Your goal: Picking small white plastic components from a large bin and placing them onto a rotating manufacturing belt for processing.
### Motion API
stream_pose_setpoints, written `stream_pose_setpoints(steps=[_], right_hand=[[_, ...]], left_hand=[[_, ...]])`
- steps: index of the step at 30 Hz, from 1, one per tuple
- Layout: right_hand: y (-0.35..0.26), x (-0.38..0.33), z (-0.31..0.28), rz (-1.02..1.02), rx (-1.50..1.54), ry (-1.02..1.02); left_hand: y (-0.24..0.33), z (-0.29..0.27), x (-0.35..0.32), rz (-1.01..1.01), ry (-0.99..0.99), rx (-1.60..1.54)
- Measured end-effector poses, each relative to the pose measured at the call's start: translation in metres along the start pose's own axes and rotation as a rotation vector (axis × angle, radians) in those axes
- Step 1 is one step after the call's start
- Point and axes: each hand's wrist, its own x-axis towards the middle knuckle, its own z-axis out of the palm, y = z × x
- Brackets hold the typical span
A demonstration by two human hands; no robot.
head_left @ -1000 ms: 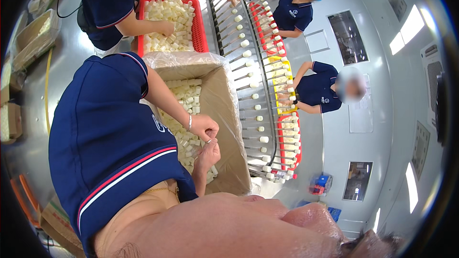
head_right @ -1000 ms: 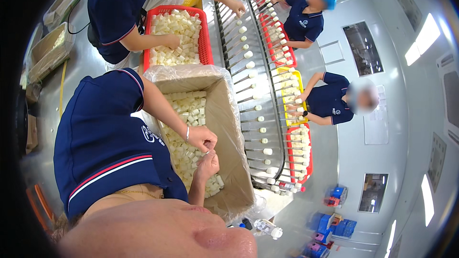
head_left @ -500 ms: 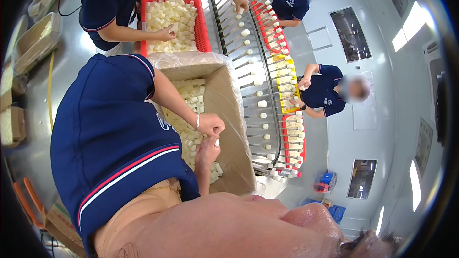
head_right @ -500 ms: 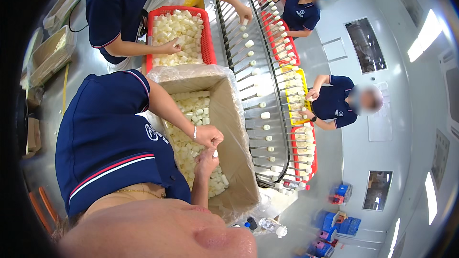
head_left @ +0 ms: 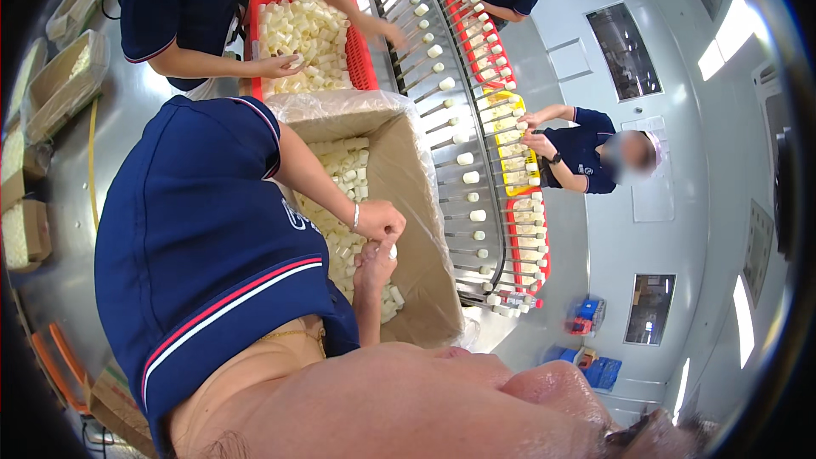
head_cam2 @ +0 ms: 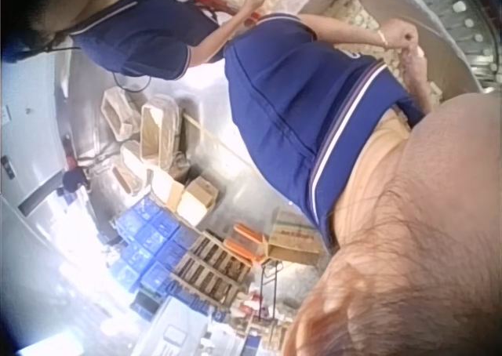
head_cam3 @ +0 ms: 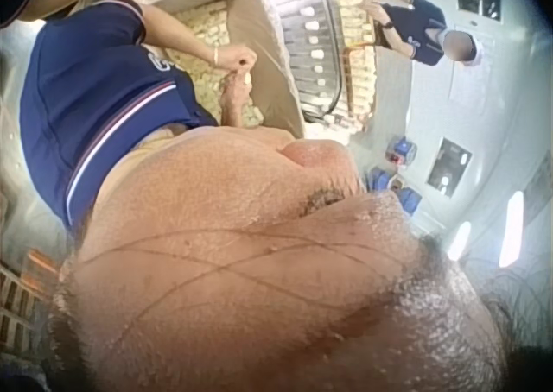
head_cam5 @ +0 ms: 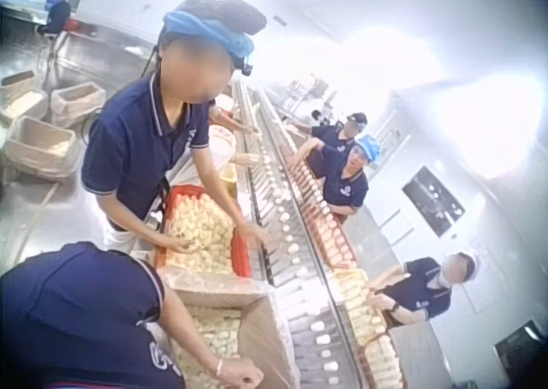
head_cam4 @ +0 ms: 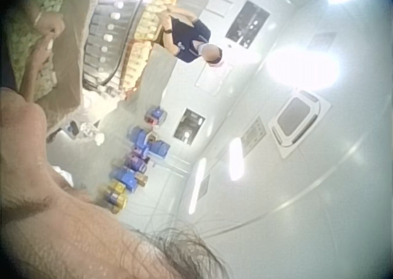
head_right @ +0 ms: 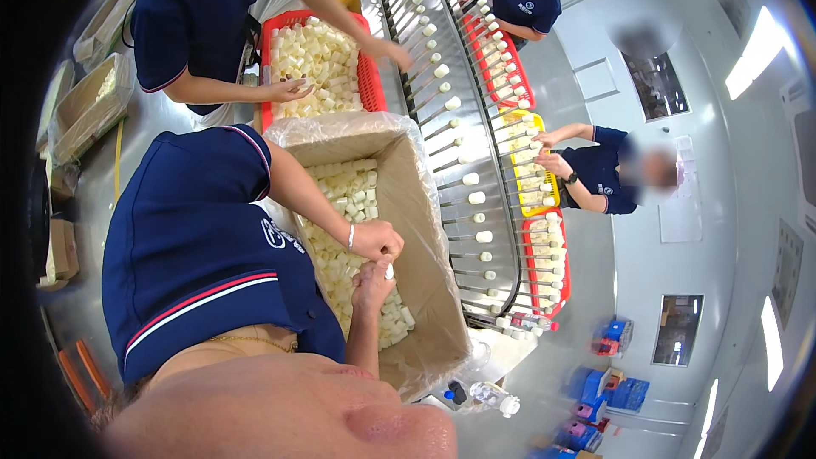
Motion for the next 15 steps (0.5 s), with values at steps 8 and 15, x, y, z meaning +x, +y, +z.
stream_pose_setpoints(steps=[8, 15], right_hand=[[-0.012, 0.003, 0.0, 0.063, 0.153, -0.107], [-0.025, 0.019, -0.031, -0.1, 0.402, -0.182]], left_hand=[[-0.013, -0.011, 0.015, -0.057, -0.097, 0.262], [-0.003, -0.02, 0.03, -0.602, -0.11, -0.418]])
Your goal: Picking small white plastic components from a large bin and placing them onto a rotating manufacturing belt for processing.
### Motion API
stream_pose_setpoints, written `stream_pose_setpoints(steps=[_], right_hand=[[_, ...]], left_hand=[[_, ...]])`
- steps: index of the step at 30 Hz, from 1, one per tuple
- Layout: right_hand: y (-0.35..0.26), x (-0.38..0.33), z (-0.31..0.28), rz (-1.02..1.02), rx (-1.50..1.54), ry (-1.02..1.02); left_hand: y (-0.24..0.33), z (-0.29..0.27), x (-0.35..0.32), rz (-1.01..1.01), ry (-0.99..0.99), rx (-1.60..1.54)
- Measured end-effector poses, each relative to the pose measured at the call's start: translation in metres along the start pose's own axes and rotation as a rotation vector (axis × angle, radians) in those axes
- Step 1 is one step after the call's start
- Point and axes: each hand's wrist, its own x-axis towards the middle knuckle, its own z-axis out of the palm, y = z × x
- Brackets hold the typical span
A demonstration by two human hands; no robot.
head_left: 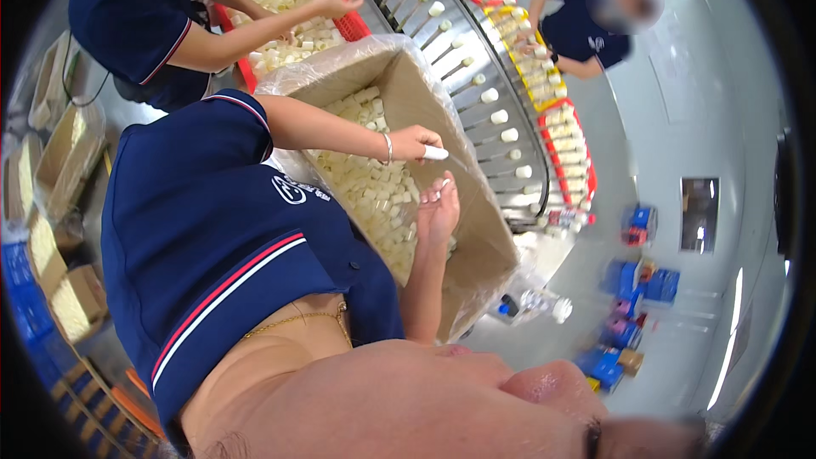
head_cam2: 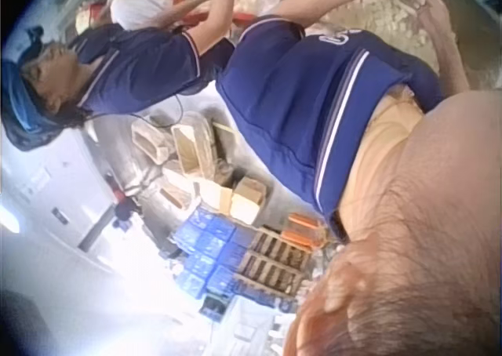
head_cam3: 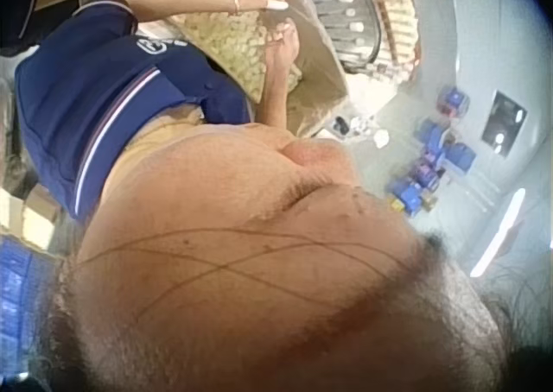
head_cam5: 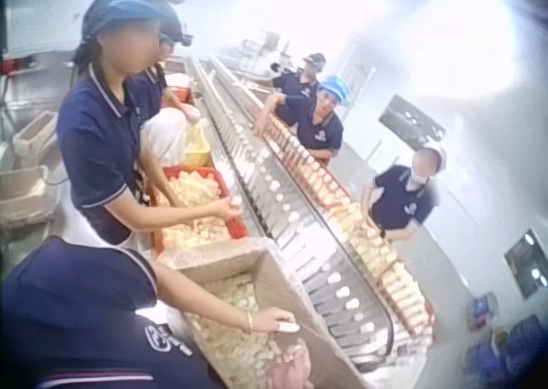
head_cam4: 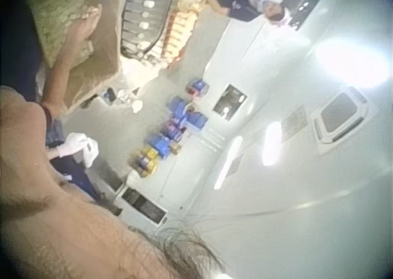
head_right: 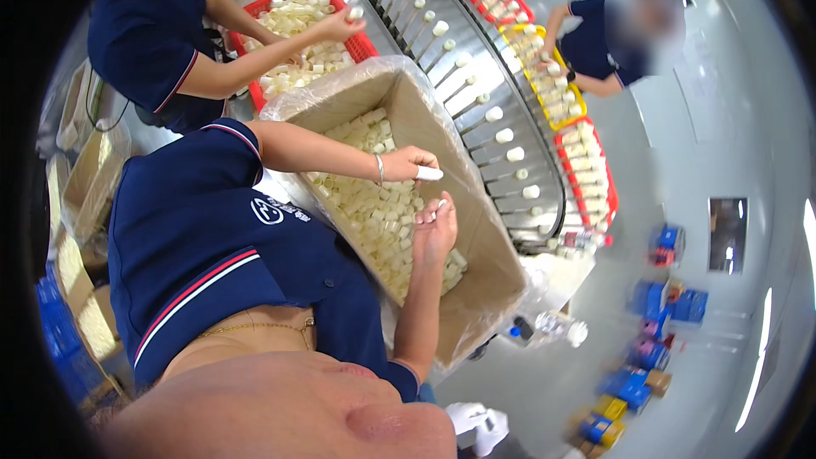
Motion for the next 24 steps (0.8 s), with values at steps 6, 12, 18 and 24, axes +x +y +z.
stream_pose_setpoints(steps=[6, 12, 18, 24], right_hand=[[0.002, 0.0, -0.006, -0.08, -0.027, 0.088], [0.009, 0.0, -0.001, -0.154, -0.134, 0.144], [0.016, -0.002, 0.005, -0.235, -0.342, 0.191], [0.022, -0.003, 0.005, -0.311, -0.683, 0.225]], left_hand=[[-0.009, 0.01, -0.011, -0.061, -0.08, -0.122], [-0.009, 0.009, -0.014, -0.052, -0.022, -0.102], [-0.006, 0.008, -0.015, -0.177, 0.002, -0.131], [-0.009, 0.007, -0.016, -0.343, -0.017, -0.265]])
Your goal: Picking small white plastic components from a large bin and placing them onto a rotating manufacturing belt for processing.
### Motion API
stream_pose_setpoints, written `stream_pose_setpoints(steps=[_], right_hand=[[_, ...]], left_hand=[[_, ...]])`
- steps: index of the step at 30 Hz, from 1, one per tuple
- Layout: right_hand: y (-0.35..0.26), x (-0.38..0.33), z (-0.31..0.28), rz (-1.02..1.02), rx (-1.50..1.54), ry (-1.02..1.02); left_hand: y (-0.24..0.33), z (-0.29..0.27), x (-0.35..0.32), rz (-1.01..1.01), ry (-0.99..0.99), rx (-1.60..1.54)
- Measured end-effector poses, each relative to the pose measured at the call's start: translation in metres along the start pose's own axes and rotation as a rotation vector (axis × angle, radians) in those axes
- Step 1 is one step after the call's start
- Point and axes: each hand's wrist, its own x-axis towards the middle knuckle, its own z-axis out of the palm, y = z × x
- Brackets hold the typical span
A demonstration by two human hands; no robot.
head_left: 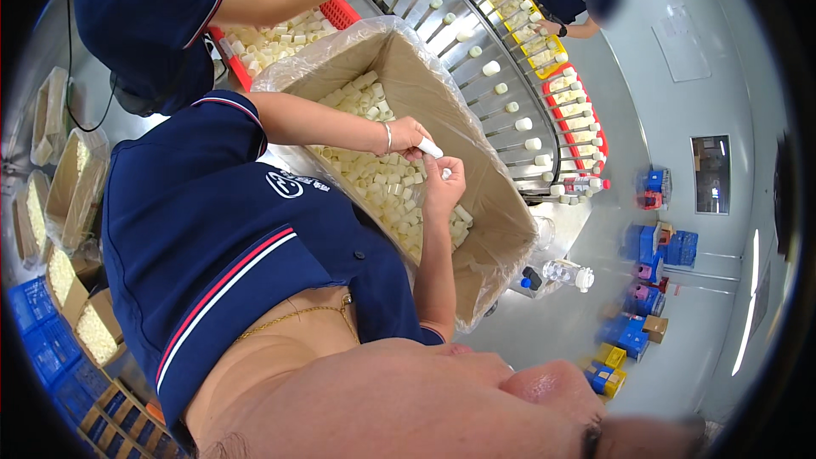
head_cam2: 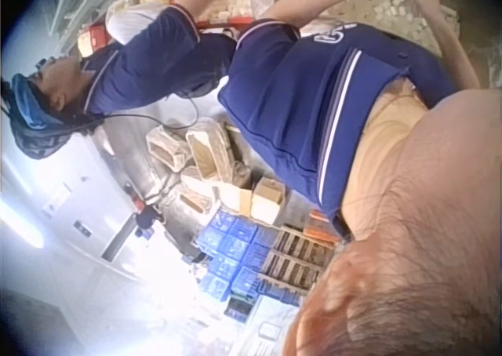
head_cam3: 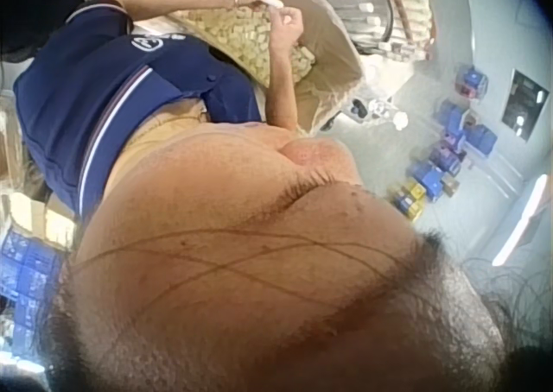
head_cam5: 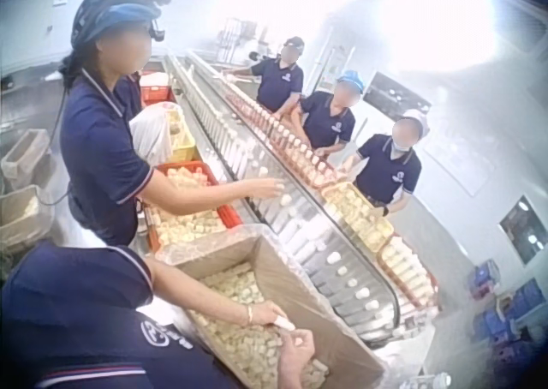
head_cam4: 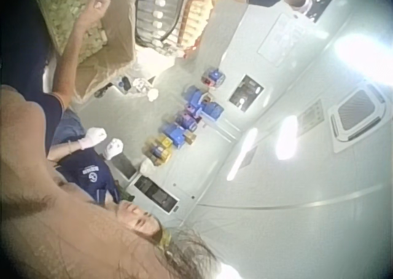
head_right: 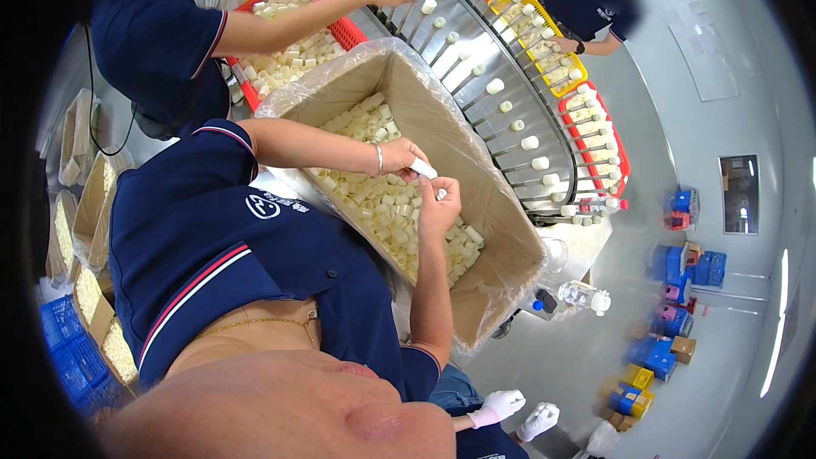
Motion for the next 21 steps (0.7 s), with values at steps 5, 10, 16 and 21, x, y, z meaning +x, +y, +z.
stream_pose_setpoints(steps=[5, 10, 16, 21], right_hand=[[-0.001, 0.0, 0.0, -0.019, -0.03, 0.018], [-0.008, -0.002, 0.006, -0.059, -0.002, 0.113], [-0.009, -0.003, 0.005, 0.039, 0.154, 0.13], [-0.001, -0.003, 0.004, 0.106, 0.431, 0.0]], left_hand=[[-0.003, 0.001, 0.004, 0.042, 0.02, 0.106], [-0.003, 0.004, -0.001, 0.034, -0.011, 0.018], [0.0, 0.015, -0.016, -0.051, -0.178, -0.258], [-0.004, 0.019, -0.023, -0.105, -0.262, -0.204]])
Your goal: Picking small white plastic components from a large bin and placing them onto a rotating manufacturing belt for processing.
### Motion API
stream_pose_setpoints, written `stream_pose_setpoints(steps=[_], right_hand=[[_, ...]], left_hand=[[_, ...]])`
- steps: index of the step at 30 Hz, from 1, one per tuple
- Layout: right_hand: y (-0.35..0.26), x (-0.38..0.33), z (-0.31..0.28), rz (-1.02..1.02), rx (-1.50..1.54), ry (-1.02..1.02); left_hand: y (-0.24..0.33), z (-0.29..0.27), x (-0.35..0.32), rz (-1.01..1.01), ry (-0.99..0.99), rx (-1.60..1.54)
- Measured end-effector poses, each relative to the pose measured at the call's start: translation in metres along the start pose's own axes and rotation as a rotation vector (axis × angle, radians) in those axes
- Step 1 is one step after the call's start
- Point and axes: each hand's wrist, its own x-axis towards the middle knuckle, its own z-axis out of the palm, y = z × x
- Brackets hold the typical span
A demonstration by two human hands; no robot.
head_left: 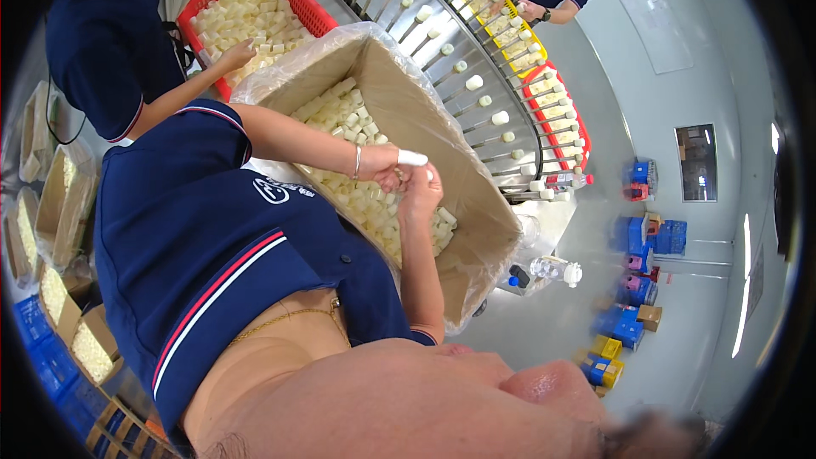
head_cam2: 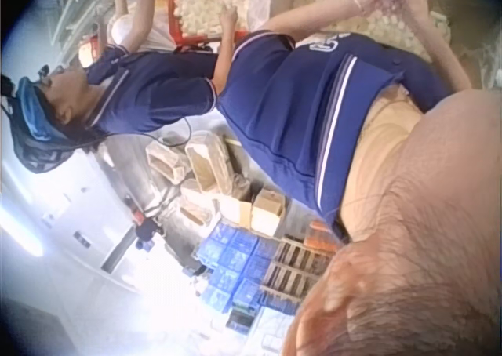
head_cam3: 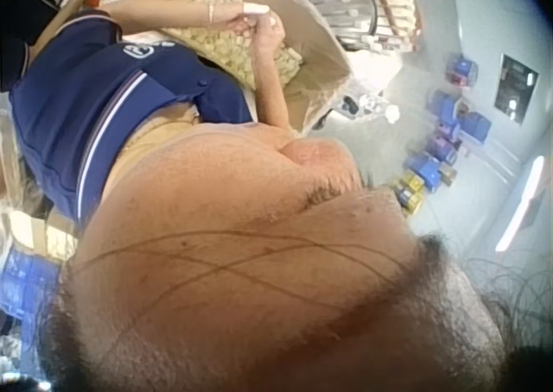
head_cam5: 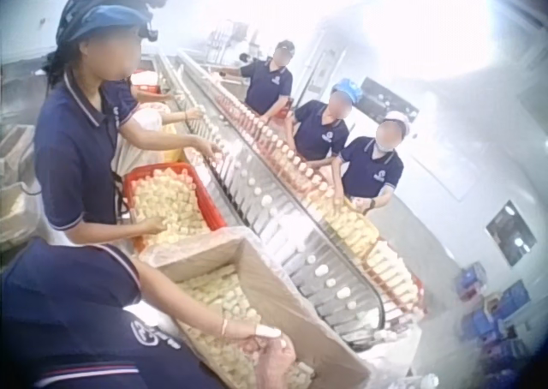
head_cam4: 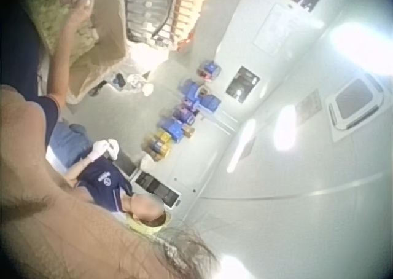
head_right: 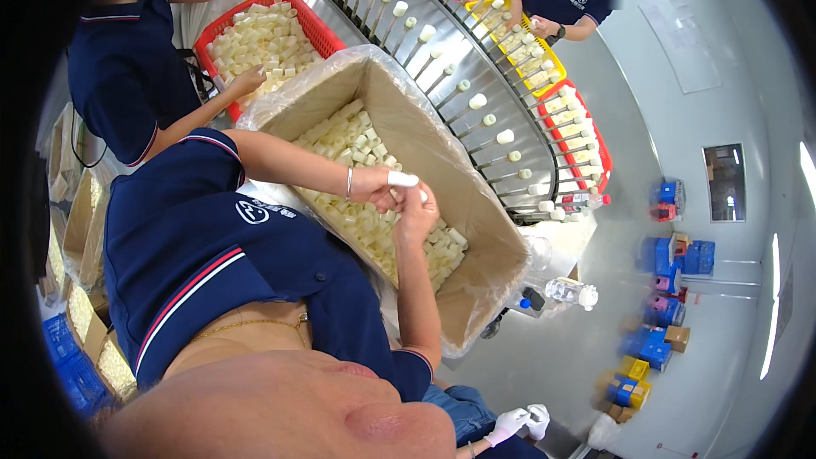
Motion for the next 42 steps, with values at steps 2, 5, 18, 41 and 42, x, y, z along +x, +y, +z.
stream_pose_setpoints(steps=[2, 5, 18, 41, 42], right_hand=[[0.005, -0.005, 0.003, 0.087, -0.023, 0.018], [0.003, -0.008, 0.004, 0.086, -0.163, 0.024], [0.017, -0.007, -0.007, 0.163, 0.036, -0.043], [-0.023, 0.018, -0.015, 0.369, 0.59, -0.102], [-0.023, 0.017, -0.013, 0.37, 0.592, -0.12]], left_hand=[[0.001, -0.002, -0.002, -0.055, -0.065, 0.183], [0.007, -0.007, -0.004, -0.061, -0.261, 0.148], [0.0, -0.002, -0.005, -0.067, -0.526, 0.13], [0.027, -0.024, 0.015, 0.541, 0.28, 0.754], [0.025, -0.024, 0.014, 0.746, 0.297, 0.953]])
